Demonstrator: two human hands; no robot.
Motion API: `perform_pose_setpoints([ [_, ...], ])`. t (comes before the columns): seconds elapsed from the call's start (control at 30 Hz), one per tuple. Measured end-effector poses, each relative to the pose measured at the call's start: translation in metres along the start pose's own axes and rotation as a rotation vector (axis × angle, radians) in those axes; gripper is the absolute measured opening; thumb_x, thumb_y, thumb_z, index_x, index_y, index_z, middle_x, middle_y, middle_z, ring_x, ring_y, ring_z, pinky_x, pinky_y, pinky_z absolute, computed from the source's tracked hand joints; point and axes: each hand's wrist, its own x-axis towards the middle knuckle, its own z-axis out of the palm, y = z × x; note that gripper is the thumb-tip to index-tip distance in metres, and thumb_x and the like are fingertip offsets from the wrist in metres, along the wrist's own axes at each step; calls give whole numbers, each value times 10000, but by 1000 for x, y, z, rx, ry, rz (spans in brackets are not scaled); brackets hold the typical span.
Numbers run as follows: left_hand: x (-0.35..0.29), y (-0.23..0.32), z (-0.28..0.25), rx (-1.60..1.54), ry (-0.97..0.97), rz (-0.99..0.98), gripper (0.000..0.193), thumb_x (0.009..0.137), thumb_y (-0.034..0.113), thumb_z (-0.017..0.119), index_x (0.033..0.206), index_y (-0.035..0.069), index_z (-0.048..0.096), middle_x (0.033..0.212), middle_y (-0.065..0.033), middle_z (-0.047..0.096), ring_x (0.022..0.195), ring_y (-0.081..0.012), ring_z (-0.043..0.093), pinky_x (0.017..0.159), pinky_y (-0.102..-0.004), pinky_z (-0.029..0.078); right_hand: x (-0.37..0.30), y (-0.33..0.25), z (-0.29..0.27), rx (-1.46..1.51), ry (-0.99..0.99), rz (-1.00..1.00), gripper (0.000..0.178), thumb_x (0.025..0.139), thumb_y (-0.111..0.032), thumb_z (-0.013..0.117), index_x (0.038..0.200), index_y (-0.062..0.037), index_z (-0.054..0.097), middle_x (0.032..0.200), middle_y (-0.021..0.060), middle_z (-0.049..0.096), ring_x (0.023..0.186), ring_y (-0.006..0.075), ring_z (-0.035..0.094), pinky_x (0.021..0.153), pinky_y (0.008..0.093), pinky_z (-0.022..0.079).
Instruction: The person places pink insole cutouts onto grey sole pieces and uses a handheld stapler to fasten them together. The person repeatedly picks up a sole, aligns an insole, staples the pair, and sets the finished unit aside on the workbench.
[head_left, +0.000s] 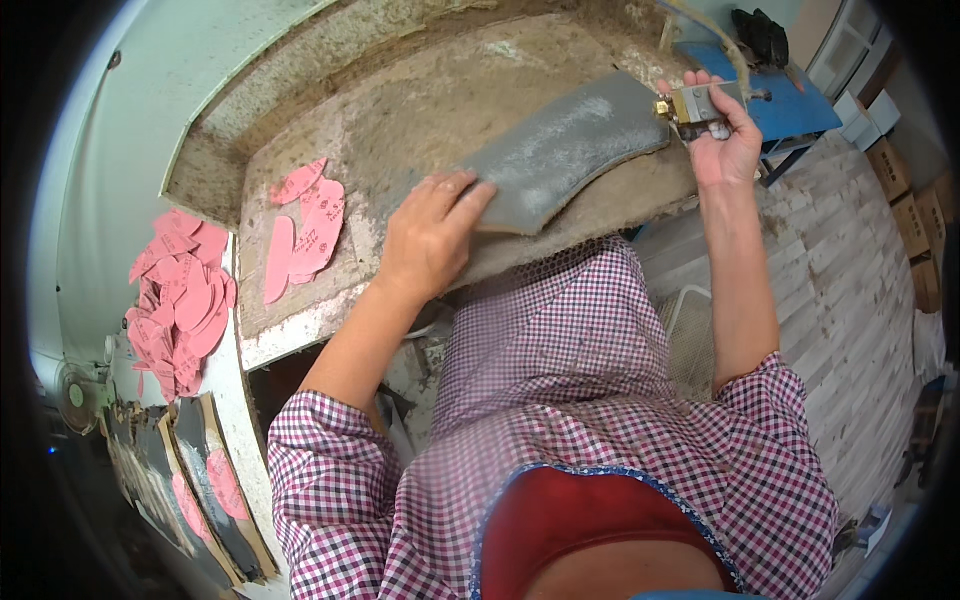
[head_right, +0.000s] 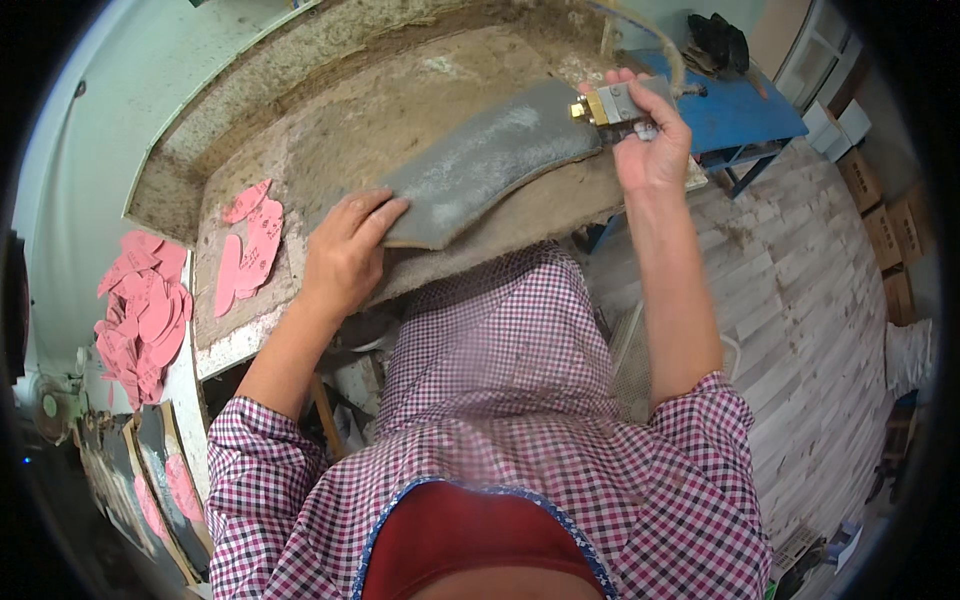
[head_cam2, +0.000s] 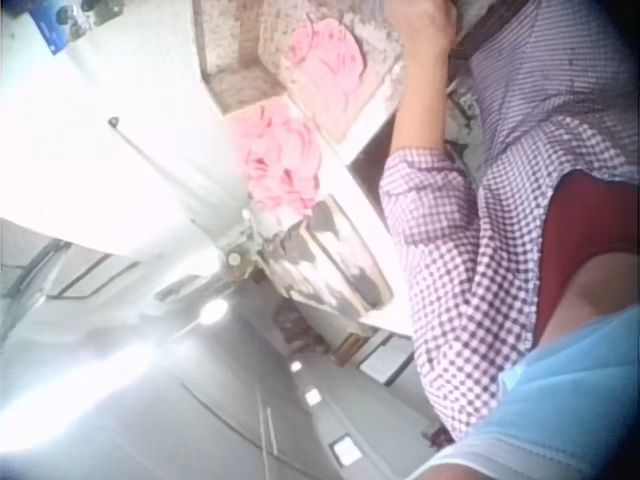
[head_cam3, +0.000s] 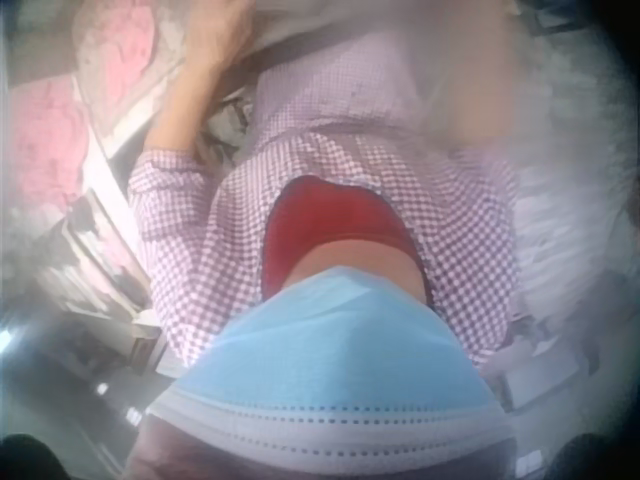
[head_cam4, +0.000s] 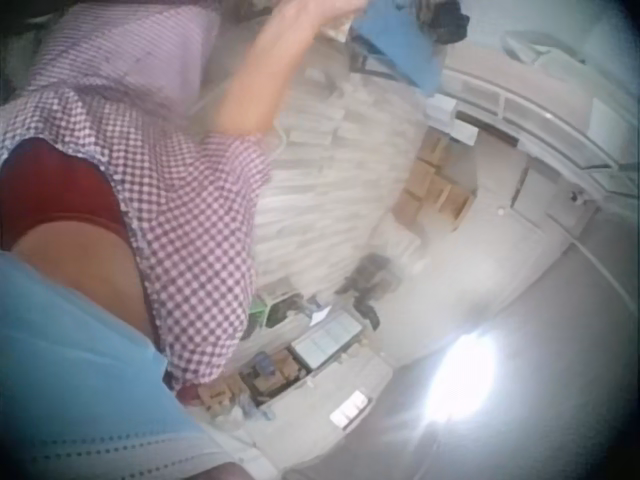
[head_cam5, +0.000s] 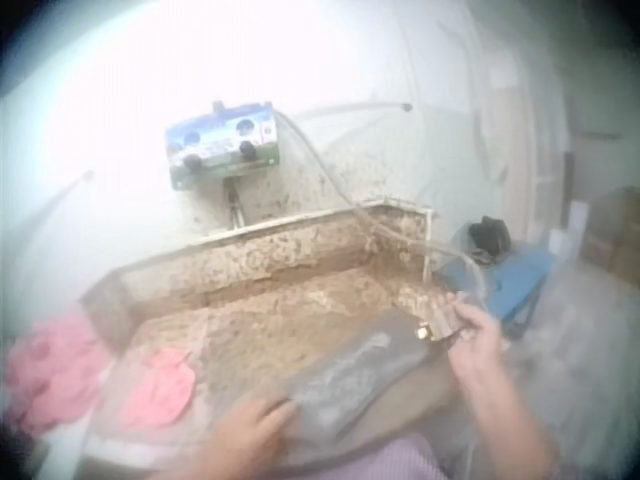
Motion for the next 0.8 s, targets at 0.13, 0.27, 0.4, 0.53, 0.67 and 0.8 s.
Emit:
perform_pose_setpoints([
  [0.13,6,-10,-10,-59,77,-289,381,772,-46,596,1118,99,659,964,-147,681,856,-320,675,711,-420,543,7,9,-15,20,-94,105,248,868,-26,590,1079,101,565,1076,231,631,1091,384,594,1051,633,414],
  [0.27,-16,-43,-59,-185,359,-528,344,818,-31,600,1141,73,654,992,-178,685,860,-298,679,714,-373,535,3,-1,-39,-55,-83,165,429,915,-79,503,1269,163,491,1326,265,532,1306,425,445,1128,576,334],
  [0.4,-86,-45,-131,-418,575,-805,298,895,29,645,1193,10,644,1036,-82,714,933,-143,657,814,-279,503,5,1,-56,-119,-12,289,504,992,-52,405,1425,166,266,1473,296,372,1412,422,296,1187,577,223],
  [0.53,-159,-8,-214,-511,877,-923,312,897,55,662,1197,-27,638,1061,-52,685,931,-126,617,857,-279,492,28,30,-75,-237,-30,434,496,978,-40,487,1413,136,327,1430,264,440,1326,361,441,1122,519,360],
  [0.67,-267,35,-309,-289,1099,-1130,271,911,74,662,1161,-27,641,1051,-48,672,927,-139,617,854,-277,483,47,15,-81,-405,-102,414,479,968,-75,545,1383,115,402,1329,233,546,1207,305,557,1026,443,469],
  [0.8,-364,111,-380,-13,1304,-1341,304,897,101,681,1162,-37,627,1044,-55,669,918,-153,617,835,-287,476,50,10,-91,-562,-88,289,490,956,-141,601,1362,91,455,1244,194,609,1112,249,612,913,375,523],
])
